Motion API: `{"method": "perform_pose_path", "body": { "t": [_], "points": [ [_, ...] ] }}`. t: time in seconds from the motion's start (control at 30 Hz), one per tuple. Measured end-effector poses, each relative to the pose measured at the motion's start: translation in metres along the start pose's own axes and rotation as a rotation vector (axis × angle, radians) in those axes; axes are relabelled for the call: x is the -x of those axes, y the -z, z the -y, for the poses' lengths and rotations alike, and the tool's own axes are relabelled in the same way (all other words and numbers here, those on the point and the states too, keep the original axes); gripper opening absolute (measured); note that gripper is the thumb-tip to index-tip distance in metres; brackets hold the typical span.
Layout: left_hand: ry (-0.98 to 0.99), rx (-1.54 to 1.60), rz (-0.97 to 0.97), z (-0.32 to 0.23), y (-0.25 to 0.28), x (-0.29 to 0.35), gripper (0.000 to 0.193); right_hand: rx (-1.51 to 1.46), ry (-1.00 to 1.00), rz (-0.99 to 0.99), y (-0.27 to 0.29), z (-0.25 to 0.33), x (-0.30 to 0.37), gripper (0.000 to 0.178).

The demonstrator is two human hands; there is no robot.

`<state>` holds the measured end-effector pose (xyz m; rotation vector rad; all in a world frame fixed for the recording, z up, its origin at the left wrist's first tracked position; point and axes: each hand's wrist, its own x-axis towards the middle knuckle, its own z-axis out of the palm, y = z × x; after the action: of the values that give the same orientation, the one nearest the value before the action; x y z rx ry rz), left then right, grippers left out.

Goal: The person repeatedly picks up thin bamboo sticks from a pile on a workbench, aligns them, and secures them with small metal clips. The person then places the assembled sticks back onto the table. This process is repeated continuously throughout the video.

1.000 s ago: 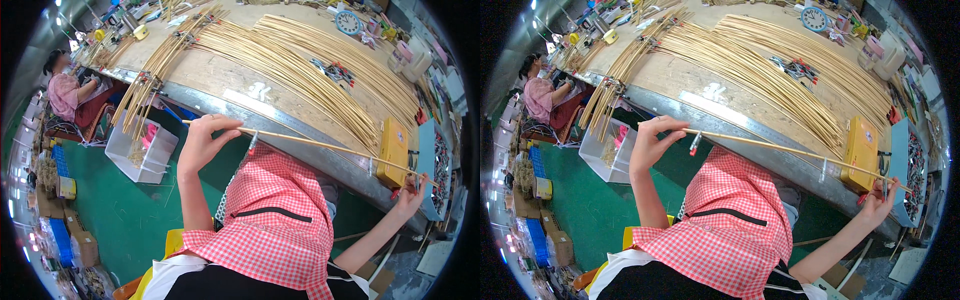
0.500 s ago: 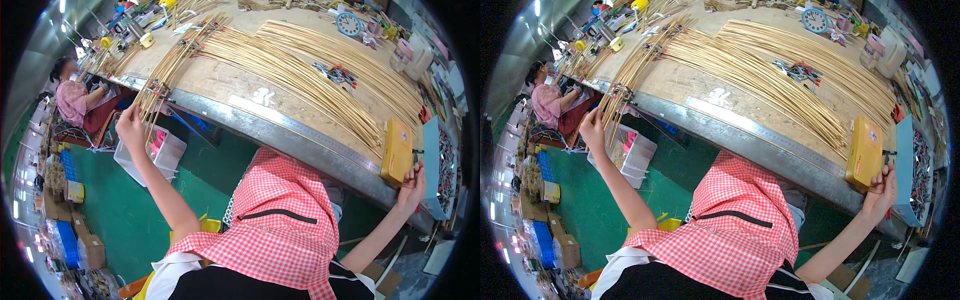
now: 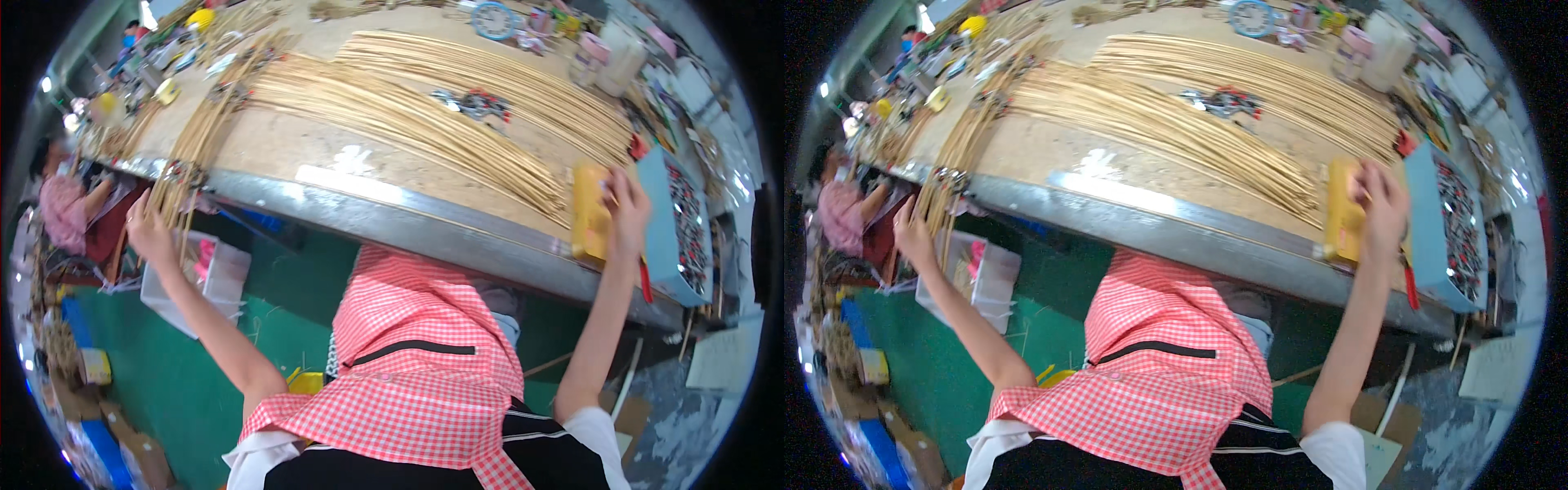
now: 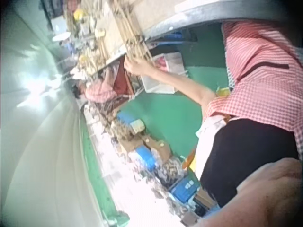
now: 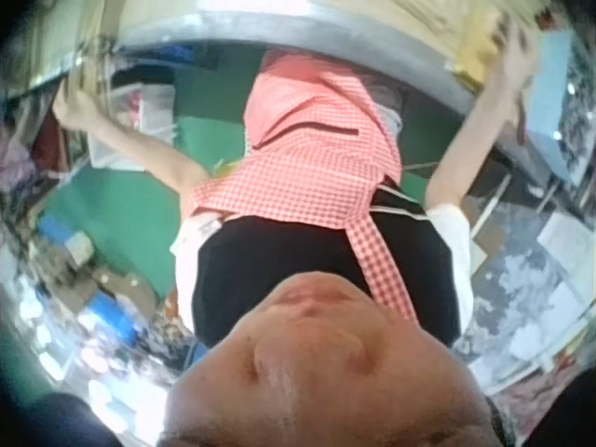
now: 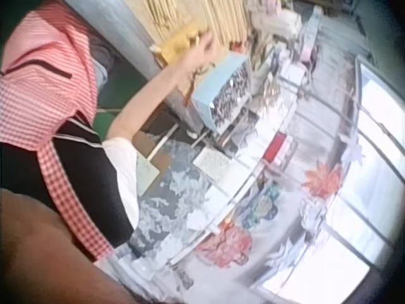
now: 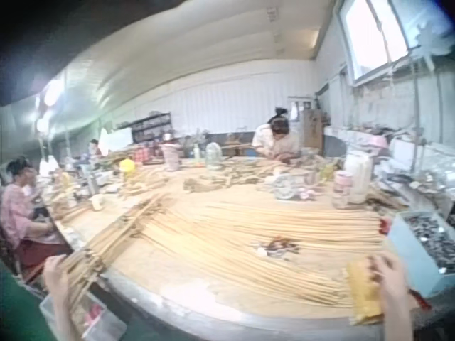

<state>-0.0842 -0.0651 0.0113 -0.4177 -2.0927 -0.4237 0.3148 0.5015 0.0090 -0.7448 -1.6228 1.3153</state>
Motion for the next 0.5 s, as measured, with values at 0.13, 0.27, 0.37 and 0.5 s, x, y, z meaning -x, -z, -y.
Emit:
{"method": "perform_pose_path", "body": {
  "t": [0.13, 0.27, 0.37, 0.5],
  "points": [
    [0.03, 0.263, 0.011, -0.099, 0.033, 0.007, 0.021, 0.69, 0.35, 0.119, -0.032, -0.03, -0.084, 0.022],
    [-0.083, 0.486, 0.186, -0.16, 0.045, 0.024, 0.021, 1.406, 0.486, 0.385, -0.049, -0.067, -0.145, 0.017],
    [-0.09, 0.562, 0.278, -0.191, 0.042, 0.034, 0.022, 1.401, 0.562, 0.356, -0.042, -0.096, -0.161, 0.013],
    [-0.085, 0.669, 0.394, -0.223, 0.04, 0.05, 0.022, 1.349, 0.513, 0.362, -0.048, -0.09, -0.156, 0.013]
  ]
}}
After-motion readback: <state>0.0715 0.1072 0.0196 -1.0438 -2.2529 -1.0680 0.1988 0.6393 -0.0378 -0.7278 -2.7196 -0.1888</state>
